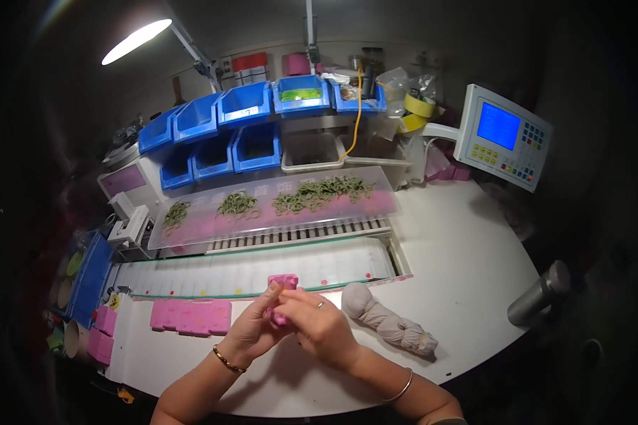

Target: The person cleans pink plastic blocks with a white cloth, then inserts small dark components into the blocks by hand.

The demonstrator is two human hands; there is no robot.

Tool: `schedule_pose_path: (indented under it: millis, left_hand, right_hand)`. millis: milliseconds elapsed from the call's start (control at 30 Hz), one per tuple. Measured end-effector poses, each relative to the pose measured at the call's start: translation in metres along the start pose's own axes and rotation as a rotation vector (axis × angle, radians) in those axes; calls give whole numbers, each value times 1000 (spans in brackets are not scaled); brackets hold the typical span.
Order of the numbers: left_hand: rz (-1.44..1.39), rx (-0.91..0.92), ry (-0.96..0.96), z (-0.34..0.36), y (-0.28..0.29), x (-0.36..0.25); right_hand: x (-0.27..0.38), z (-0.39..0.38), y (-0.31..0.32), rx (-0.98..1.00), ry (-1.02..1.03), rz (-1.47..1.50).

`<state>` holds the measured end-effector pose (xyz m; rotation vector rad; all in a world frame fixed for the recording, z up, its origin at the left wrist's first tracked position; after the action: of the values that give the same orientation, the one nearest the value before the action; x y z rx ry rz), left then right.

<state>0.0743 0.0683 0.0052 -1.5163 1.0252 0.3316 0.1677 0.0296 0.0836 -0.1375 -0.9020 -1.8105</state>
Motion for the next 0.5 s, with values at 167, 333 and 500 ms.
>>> schedule_pose_path:
  millis: [167, 333, 500]
  left_hand:
    - [-213, 59, 190, 10, -9, 11]
    - [-86, 104, 116, 11, -6, 11]
    - [72, 12, 110, 8, 15, 6]
  right_hand:
    - [48, -29, -13, 136, 242, -338]
    - [56, -47, 8, 233, 316, -322]
    - [0, -37, 54, 269, 133, -620]
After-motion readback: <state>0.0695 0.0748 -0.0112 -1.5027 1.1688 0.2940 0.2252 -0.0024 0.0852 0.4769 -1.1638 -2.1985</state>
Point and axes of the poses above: each hand's wrist, its own z-axis towards the middle knuckle, its own y-axis out of the back of the hand, x = y × z, the point moved 8 cm from there along z, towards the middle knuckle, and after that the axes turned 5 degrees about -y, right-handed, at the moved point
